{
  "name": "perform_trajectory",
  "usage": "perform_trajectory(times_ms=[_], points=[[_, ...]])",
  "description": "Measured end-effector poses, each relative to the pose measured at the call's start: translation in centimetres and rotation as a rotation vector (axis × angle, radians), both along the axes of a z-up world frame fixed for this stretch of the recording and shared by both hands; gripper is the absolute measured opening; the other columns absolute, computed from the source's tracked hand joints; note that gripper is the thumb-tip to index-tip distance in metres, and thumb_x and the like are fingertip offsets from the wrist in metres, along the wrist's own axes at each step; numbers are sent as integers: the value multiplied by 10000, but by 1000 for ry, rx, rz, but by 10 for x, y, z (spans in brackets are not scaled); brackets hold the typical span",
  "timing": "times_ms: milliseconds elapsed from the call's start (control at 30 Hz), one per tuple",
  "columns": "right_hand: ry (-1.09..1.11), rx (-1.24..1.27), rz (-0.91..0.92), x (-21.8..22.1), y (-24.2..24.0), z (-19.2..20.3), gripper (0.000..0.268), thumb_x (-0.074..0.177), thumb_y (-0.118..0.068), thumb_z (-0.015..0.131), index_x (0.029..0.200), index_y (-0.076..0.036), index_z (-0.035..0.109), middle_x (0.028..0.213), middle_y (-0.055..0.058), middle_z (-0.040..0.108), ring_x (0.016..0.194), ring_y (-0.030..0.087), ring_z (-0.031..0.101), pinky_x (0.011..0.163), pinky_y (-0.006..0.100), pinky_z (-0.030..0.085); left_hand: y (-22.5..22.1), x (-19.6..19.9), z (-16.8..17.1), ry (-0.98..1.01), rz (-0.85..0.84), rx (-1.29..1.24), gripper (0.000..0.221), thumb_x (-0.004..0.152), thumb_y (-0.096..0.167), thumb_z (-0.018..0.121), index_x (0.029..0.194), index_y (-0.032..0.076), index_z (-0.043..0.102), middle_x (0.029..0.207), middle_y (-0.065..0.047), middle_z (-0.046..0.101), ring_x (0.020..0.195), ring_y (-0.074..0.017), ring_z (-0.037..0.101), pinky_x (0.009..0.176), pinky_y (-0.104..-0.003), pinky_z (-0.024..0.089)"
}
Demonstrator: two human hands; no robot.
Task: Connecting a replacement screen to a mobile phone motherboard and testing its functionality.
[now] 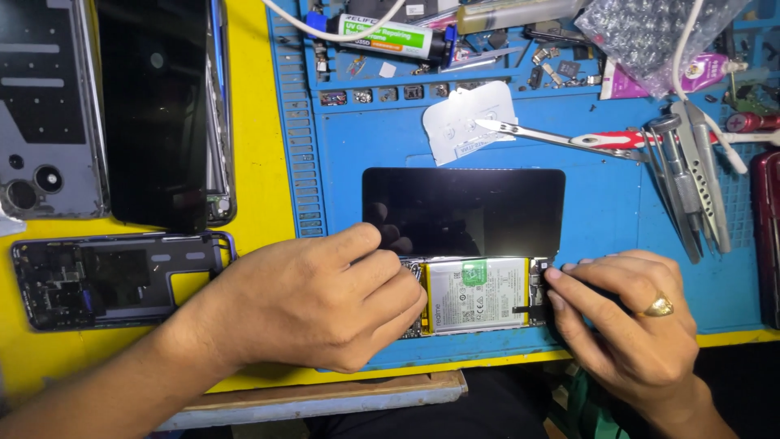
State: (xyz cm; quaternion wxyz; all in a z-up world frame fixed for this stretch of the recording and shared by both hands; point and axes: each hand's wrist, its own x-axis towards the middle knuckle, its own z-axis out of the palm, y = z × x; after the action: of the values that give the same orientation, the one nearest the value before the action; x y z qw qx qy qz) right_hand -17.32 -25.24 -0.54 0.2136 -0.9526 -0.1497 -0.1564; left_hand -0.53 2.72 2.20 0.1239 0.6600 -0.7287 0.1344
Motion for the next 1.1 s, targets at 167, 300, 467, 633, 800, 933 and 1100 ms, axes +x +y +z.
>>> perform_trajectory(times_ms=[167, 300, 467, 633, 800, 933, 1100], points=[[0, 7, 2, -1, -1, -1, 119, 936, -21, 733, 1040, 31, 761, 998, 162, 686, 895, 298, 650, 842, 436, 533, -3, 0, 2, 28, -8, -9, 334, 1071, 46, 542, 753, 140, 577, 724, 11, 441, 629, -169, 397, 610, -312, 330], [7, 5, -8, -2, -1, -1, 114, 937, -25, 731, 1030, 30, 768, 994, 170, 686, 884, 304, 645, 840, 442, 531, -1, -1, 2, 98, 114, -6, 340, 1069, -11, 534, 766, 142, 546, 708, 4, 388, 637, -182, 381, 605, -331, 325], [6, -8, -8, -3, 0, -1, 91, 940, -2, 741, 1014, 42, 770, 974, 170, 685, 879, 310, 647, 843, 446, 518, 7, -8, -5, 216, 201, -46, 341, 1069, -12, 598, 759, 123, 553, 703, -3, 386, 618, -177, 362, 611, -340, 324], [-26, -79, 40, 3, 12, 7, 116, 938, -23, 762, 1040, 30, 784, 908, 132, 638, 787, 299, 575, 743, 448, 468, 16, -11, -6, 288, 219, -53, 289, 1113, 109, 644, 828, 99, 601, 734, -29, 451, 640, -203, 424, 636, -363, 362], [28, -61, 215, 21, 40, 16, 192, 928, -89, 740, 1115, -48, 747, 931, 54, 605, 794, 224, 556, 784, 385, 467, 16, -18, -12, 304, 242, -153, 190, 1085, 36, 637, 902, 59, 683, 720, -20, 465, 631, -198, 444, 619, -343, 367], [32, -67, 236, 37, 56, 16, 168, 935, -73, 730, 1102, -61, 743, 910, 57, 577, 722, 222, 548, 748, 405, 470, 19, -20, -15, 294, 259, -173, 249, 1104, 65, 578, 872, 96, 662, 737, -13, 476, 641, -195, 446, 636, -342, 367], [74, -161, 284, 47, 58, 16, 208, 941, -151, 764, 1139, -95, 736, 919, 38, 558, 741, 193, 544, 790, 401, 484, 19, -25, -19, 312, 250, -173, 288, 1109, 41, 554, 853, 88, 676, 754, -14, 458, 653, -186, 405, 607, -347, 324]])
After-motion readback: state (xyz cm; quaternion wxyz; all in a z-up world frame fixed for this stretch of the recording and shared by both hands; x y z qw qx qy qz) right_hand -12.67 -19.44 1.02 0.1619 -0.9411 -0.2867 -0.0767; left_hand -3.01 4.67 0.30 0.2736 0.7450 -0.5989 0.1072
